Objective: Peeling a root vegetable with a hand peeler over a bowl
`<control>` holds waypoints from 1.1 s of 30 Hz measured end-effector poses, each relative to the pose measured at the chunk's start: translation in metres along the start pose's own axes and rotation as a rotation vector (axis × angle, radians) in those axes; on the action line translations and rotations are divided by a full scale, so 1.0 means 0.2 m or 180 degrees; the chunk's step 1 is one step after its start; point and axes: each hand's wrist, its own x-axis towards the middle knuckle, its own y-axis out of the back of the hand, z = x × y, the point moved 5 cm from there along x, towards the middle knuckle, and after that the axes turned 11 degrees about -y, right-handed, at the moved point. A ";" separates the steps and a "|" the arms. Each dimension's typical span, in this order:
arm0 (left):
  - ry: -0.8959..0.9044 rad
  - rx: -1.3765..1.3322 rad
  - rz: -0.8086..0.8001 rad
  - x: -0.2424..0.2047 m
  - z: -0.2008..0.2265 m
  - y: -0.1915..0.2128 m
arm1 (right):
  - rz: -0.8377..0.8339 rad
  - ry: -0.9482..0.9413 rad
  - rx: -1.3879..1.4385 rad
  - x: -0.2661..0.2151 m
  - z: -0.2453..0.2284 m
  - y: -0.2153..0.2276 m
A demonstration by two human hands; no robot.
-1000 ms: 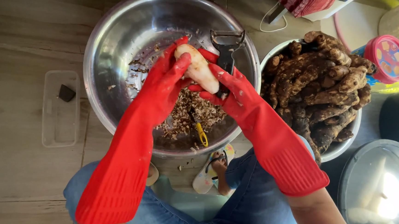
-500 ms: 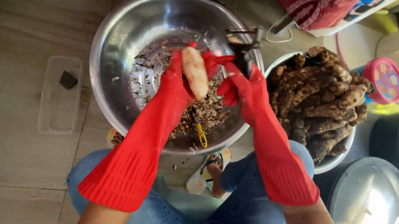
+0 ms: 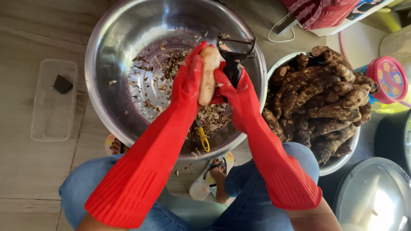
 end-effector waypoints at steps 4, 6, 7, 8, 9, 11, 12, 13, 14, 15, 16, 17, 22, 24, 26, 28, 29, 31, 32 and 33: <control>0.0540 -0.0841 -0.0002 -0.01 -0.14 0.07 | -0.0556 0.0194 -0.0121 0.02 -0.02 0.03; 0.0074 -0.0733 -0.0344 -0.03 -0.10 0.10 | -0.0705 0.0206 -0.0228 -0.03 -0.09 0.05; 0.0430 -0.1509 -0.0451 -0.04 -0.13 0.12 | -0.0696 0.0201 -0.0327 -0.06 -0.13 0.06; 0.0789 -0.2288 -0.0565 -0.05 -0.16 0.12 | -0.0680 0.0201 -0.0422 -0.09 -0.18 0.07; 0.0784 -0.2285 -0.0564 -0.04 -0.07 0.08 | -0.0686 0.0202 -0.0422 -0.07 -0.18 0.11; 0.0436 -0.1688 -0.0753 -0.01 0.12 0.00 | -0.0820 0.0047 -0.0375 -0.04 -0.16 0.19; 0.0438 -0.1690 -0.0758 0.01 0.16 -0.02 | -0.0815 0.0050 -0.0373 -0.06 -0.16 0.19; 0.1037 -0.1650 -0.0310 0.01 0.14 -0.03 | -0.0985 -0.0055 -0.0434 -0.09 -0.16 0.18; 0.1621 -0.1585 0.0162 0.01 0.14 -0.02 | -0.1164 -0.0167 -0.0497 -0.12 -0.16 0.17; 0.1621 -0.1582 0.0166 0.01 0.13 -0.04 | -0.1167 -0.0170 -0.0496 -0.09 -0.13 0.19; 0.1717 -0.1423 0.0185 0.00 0.12 -0.05 | -0.1310 -0.0096 -0.0517 -0.06 -0.10 0.20; 0.1813 -0.1263 0.0203 -0.01 0.11 -0.05 | -0.1452 -0.0022 -0.0537 -0.04 -0.08 0.22; 0.1090 -0.1489 -0.0482 -0.02 0.31 -0.18 | -0.1561 -0.0140 -0.0148 -0.07 -0.03 0.16; 0.0937 -0.1249 -0.0685 -0.01 0.28 -0.16 | -0.1531 -0.0237 -0.0013 -0.12 -0.04 0.08; 0.1024 -0.1345 -0.0550 0.04 0.15 -0.13 | -0.1239 -0.0425 -0.0099 -0.17 -0.05 0.04; 0.1596 -0.1076 0.0063 0.04 0.22 -0.17 | -0.1031 -0.0538 -0.0266 -0.22 -0.09 -0.01; 0.2142 -0.0788 0.0681 0.02 0.25 -0.17 | -0.0827 -0.0645 -0.0438 -0.24 -0.11 -0.03; 0.1868 -0.1376 0.0439 0.02 0.14 -0.12 | -0.0747 -0.1124 -0.0519 -0.24 -0.14 -0.05; 0.1578 -0.1949 0.0194 0.02 0.11 -0.10 | -0.0669 -0.1604 -0.0597 -0.25 -0.13 -0.06; 0.1572 -0.1947 0.0202 0.03 0.08 -0.08 | -0.0677 -0.1609 -0.0602 -0.27 -0.14 -0.07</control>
